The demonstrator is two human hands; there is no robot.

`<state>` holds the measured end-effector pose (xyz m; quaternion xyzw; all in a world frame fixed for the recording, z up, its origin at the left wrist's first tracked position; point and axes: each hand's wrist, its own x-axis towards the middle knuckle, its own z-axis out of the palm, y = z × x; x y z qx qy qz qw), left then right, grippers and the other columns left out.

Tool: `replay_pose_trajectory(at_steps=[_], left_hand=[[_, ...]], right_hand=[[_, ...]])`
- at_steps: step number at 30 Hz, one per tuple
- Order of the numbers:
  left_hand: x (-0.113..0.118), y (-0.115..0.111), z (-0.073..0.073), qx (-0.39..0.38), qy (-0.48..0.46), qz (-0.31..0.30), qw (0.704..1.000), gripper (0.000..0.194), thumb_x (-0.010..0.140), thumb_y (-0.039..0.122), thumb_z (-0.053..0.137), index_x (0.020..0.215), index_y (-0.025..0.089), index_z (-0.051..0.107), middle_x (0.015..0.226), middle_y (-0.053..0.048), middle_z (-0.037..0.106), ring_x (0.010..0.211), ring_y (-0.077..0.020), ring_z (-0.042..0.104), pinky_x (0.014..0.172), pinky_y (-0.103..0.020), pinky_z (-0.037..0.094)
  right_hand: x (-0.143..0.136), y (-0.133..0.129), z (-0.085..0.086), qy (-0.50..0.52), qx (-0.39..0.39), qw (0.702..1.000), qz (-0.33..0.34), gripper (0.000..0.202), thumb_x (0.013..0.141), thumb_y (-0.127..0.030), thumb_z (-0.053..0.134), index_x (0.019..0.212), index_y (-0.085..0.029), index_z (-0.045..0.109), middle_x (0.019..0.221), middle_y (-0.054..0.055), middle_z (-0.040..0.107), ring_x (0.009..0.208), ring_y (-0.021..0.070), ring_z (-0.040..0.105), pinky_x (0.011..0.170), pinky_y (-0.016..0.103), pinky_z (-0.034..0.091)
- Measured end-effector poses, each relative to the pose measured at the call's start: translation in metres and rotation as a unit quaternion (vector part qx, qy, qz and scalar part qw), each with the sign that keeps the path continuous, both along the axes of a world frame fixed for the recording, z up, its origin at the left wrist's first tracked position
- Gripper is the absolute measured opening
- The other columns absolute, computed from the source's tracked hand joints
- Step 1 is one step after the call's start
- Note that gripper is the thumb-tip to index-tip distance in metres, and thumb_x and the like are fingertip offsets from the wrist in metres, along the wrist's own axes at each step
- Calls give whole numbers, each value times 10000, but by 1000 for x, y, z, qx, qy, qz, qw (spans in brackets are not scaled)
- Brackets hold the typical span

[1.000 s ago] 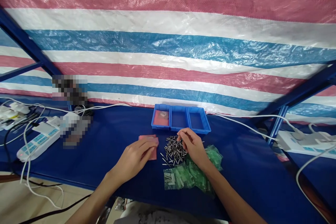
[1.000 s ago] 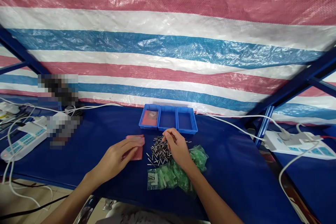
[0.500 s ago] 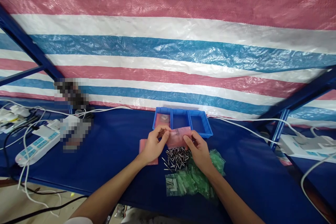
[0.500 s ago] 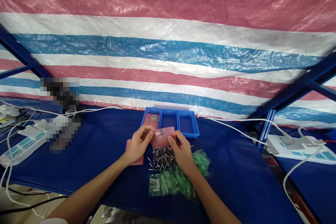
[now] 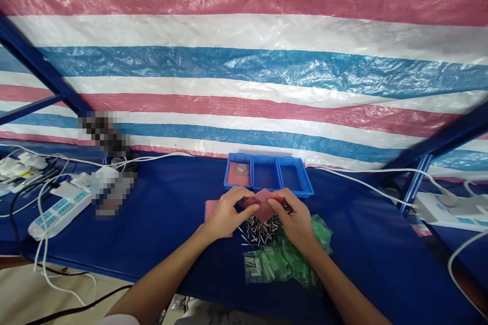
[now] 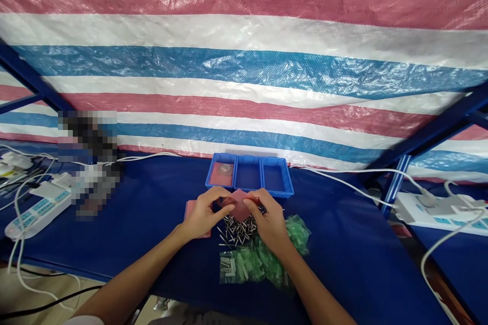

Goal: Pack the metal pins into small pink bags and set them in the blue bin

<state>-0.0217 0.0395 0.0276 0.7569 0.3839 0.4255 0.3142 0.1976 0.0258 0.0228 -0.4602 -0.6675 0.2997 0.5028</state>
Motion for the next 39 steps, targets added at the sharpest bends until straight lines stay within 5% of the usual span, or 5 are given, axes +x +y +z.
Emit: replay_pose_trajectory(at_steps=[8, 13, 18, 25, 39], left_hand=[[5, -3, -4, -42, -28, 26, 998, 207, 1040, 372, 640, 1028, 185, 729, 883, -37, 690, 761, -168, 570, 710, -286, 436], [5, -3, -1, -21, -35, 15, 999, 197, 1009, 376, 688, 1044, 188, 739, 996, -69, 706, 895, -203, 614, 796, -304, 475], [5, -3, -1, 1, -9, 29, 1000, 274, 1017, 408, 669, 868, 182, 710, 873, -51, 673, 861, -202, 602, 805, -317, 483], [5, -5, -1, -3, -25, 14, 1000, 255, 1041, 402, 631, 1122, 215, 784, 1006, -84, 728, 953, -227, 655, 873, -345, 521], [5, -6, -1, -14, -20, 29, 999, 252, 1051, 389, 614, 1035, 185, 761, 965, -70, 724, 897, -208, 644, 835, -326, 501]], right_hand=[[-1, 3, -8, 47, -49, 997, 37, 174, 986, -405, 712, 1053, -245, 693, 985, 30, 694, 902, 221, 654, 795, 310, 525], [1, 4, -5, 24, -25, 998, 51, 162, 1012, -373, 683, 927, -235, 690, 914, 23, 668, 869, 212, 629, 807, 320, 495], [-1, 2, -1, 10, -18, 1000, 18, 193, 1014, -390, 671, 935, -230, 744, 860, 28, 688, 822, 219, 637, 765, 328, 507], [-2, 1, -1, 26, -19, 998, 56, 163, 1024, -366, 657, 991, -244, 760, 978, 57, 721, 926, 246, 667, 848, 365, 526], [-3, 0, -10, 24, -44, 998, 28, 211, 1033, -405, 640, 1069, -229, 752, 1039, 57, 753, 962, 245, 688, 880, 346, 551]])
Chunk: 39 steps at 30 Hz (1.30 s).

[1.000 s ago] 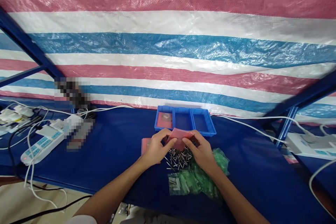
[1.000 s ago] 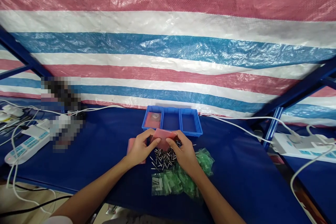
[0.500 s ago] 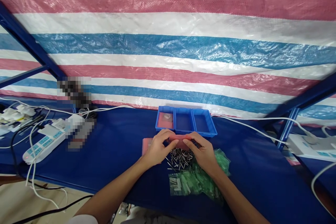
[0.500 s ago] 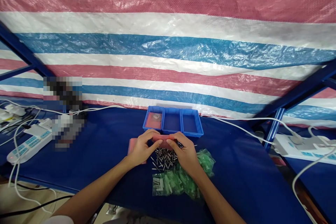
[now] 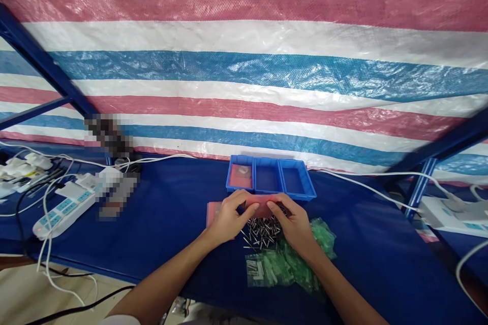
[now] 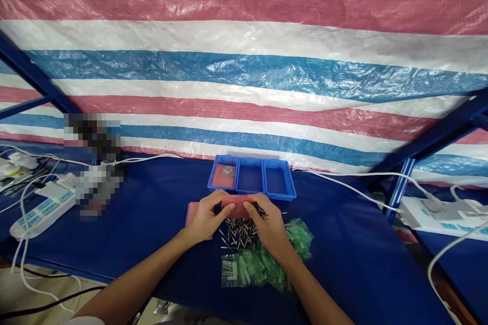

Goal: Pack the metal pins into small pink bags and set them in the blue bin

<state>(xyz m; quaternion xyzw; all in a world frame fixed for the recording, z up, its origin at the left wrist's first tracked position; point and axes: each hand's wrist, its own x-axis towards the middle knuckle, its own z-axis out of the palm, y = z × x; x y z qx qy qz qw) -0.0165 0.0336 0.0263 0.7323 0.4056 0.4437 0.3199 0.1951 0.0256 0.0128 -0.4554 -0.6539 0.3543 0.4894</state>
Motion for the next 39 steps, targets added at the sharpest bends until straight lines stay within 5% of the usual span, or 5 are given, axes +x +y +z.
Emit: replay_pose_trajectory(at_steps=[11, 39], left_hand=[[1, -1, -4, -9, 20, 0, 1000, 367, 1067, 434, 571, 827, 174, 668, 789, -20, 639, 734, -160, 565, 701, -274, 440], [-2, -2, -3, -36, 34, 30, 998, 327, 1038, 459, 616, 890, 172, 670, 779, -13, 658, 704, -164, 568, 677, -270, 440]], right_hand=[[-3, -4, 7, -42, 0, 999, 8, 280, 1087, -428, 514, 1113, -242, 722, 1041, 55, 754, 942, 246, 686, 830, 329, 534], [-5, 0, 2, 25, -33, 999, 21, 221, 1046, -434, 602, 1031, -236, 699, 967, 30, 713, 892, 218, 662, 799, 306, 532]])
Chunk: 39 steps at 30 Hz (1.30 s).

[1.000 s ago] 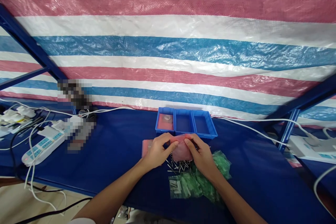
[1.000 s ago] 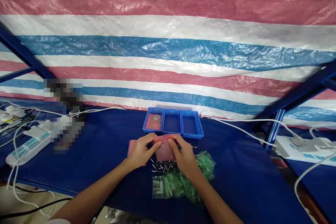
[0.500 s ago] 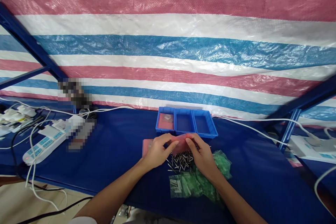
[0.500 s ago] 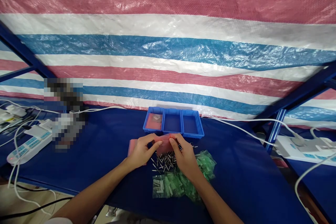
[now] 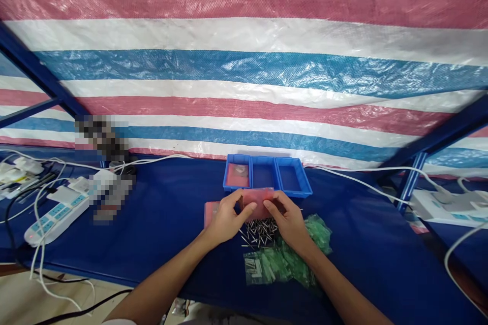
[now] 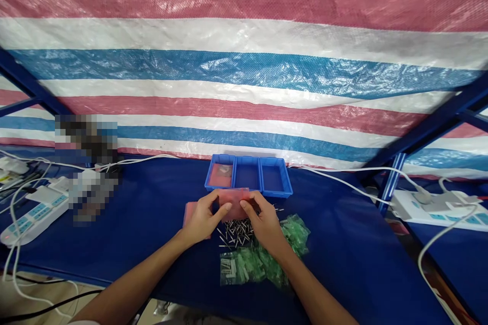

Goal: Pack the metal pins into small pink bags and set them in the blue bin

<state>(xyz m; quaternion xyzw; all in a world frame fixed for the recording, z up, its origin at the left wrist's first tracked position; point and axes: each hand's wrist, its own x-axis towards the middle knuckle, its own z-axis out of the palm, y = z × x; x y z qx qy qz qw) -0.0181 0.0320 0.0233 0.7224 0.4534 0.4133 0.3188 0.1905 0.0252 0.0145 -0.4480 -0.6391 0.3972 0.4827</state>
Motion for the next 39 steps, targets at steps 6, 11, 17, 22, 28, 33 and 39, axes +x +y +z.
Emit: replay_pose_trajectory(at_steps=[6, 11, 17, 22, 28, 33, 39], left_hand=[[2, 2, -4, -11, -22, -19, 1000, 319, 1036, 465, 615, 1024, 174, 745, 876, -41, 724, 793, -197, 630, 744, -293, 503], [3, 4, -6, -16, -43, -3, 999, 332, 1032, 471, 622, 976, 169, 748, 845, -40, 714, 765, -187, 610, 726, -284, 490], [2, 6, -7, -55, -58, -9, 997, 347, 1030, 480, 621, 960, 157, 725, 832, -25, 688, 735, -162, 573, 695, -260, 452], [3, 6, -8, -67, -63, -17, 996, 380, 1016, 511, 626, 972, 153, 748, 818, -32, 694, 722, -170, 569, 668, -257, 444], [2, 6, -10, -56, -52, -8, 997, 337, 1033, 457, 619, 943, 155, 737, 793, -14, 665, 701, -152, 528, 663, -254, 404], [2, 6, -9, -23, -46, -7, 999, 294, 1022, 444, 646, 1037, 168, 746, 862, -41, 682, 757, -175, 562, 708, -275, 442], [1, 7, -4, 11, -42, -2, 999, 311, 1046, 426, 612, 916, 168, 727, 833, -40, 661, 789, -187, 580, 745, -295, 455]], right_hand=[[-1, 1, 1, 35, -16, 999, 4, 202, 1030, -428, 633, 1065, -241, 700, 1009, 41, 703, 924, 226, 656, 805, 315, 538], [-1, 3, -1, 56, -32, 998, 14, 211, 1020, -438, 650, 1075, -238, 684, 986, 32, 689, 892, 216, 643, 786, 309, 523], [1, 3, -7, 32, -22, 999, 1, 212, 1030, -433, 639, 962, -233, 659, 891, 7, 627, 811, 194, 581, 733, 295, 460], [0, 3, -9, 59, -22, 998, 11, 165, 1035, -414, 638, 1041, -254, 677, 988, 21, 646, 903, 211, 609, 813, 315, 478], [0, 5, -4, 86, -46, 995, 26, 200, 982, -442, 707, 980, -248, 657, 919, 12, 613, 851, 203, 584, 744, 299, 484], [-1, 5, 1, 83, -41, 995, 23, 245, 963, -478, 720, 948, -237, 681, 902, 22, 635, 843, 211, 600, 758, 314, 510], [-2, 4, -2, 112, -49, 992, 43, 213, 959, -461, 733, 1001, -255, 694, 972, 24, 653, 905, 218, 621, 798, 323, 527]])
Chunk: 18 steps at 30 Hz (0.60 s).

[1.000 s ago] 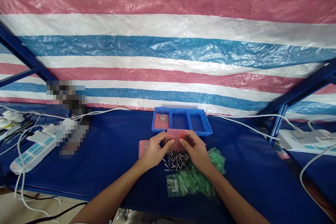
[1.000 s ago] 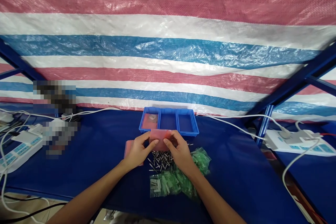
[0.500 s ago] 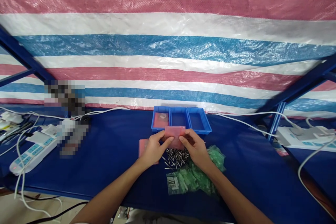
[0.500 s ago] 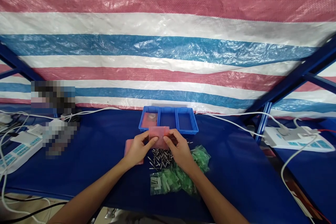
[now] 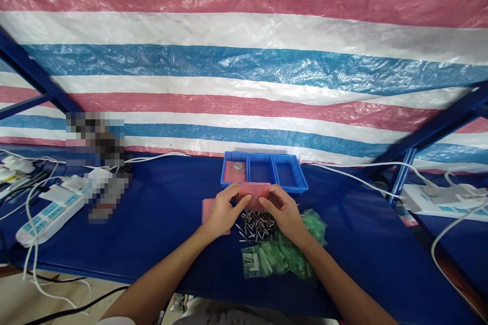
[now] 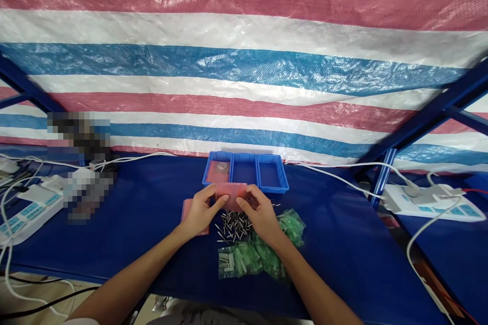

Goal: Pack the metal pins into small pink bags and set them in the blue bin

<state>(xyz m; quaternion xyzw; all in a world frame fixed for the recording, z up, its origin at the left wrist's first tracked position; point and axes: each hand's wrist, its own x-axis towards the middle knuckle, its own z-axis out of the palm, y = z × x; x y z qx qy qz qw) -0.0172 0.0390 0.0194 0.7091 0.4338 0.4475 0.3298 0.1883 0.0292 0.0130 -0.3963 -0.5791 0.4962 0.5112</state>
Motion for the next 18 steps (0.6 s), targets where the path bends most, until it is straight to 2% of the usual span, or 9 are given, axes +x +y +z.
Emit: replay_pose_trajectory(at_steps=[7, 10, 13, 15, 18], left_hand=[[1, -4, -1, -6, 17, 6, 1000, 279, 1041, 428, 617, 1001, 172, 719, 851, -40, 692, 762, -180, 591, 724, -291, 475], [1, -6, -1, 4, -4, 6, 1000, 267, 1030, 376, 646, 1225, 195, 669, 967, -47, 725, 825, -190, 645, 771, -303, 516], [-1, -6, -2, 29, -30, -4, 999, 454, 1049, 315, 617, 1478, 233, 491, 1055, -51, 723, 873, -190, 674, 819, -322, 554], [-2, -5, -3, 51, -25, -5, 998, 515, 1068, 286, 579, 1554, 255, 410, 1078, -56, 712, 893, -189, 679, 850, -339, 571], [-4, -4, -2, 108, 12, -15, 994, 434, 1083, 244, 533, 1515, 278, 501, 1185, -87, 687, 1025, -211, 680, 940, -376, 572]], right_hand=[[0, 0, -2, -13, 15, 1000, -10, 205, 992, -456, 690, 1012, -253, 711, 1018, 37, 678, 916, 222, 616, 805, 327, 511], [0, 0, -2, -10, 17, 1000, -23, 205, 990, -452, 695, 985, -247, 702, 962, 28, 664, 850, 207, 598, 758, 314, 495], [0, 1, -2, 0, 15, 998, -54, 205, 978, -442, 715, 945, -242, 685, 871, 6, 619, 803, 191, 573, 736, 299, 480], [0, 1, -2, 9, 20, 998, -64, 199, 972, -432, 726, 947, -240, 682, 893, 10, 626, 830, 195, 583, 760, 302, 486], [-1, 1, 0, 21, 25, 997, -63, 189, 971, -423, 728, 964, -237, 692, 941, 24, 641, 856, 202, 597, 771, 309, 498]])
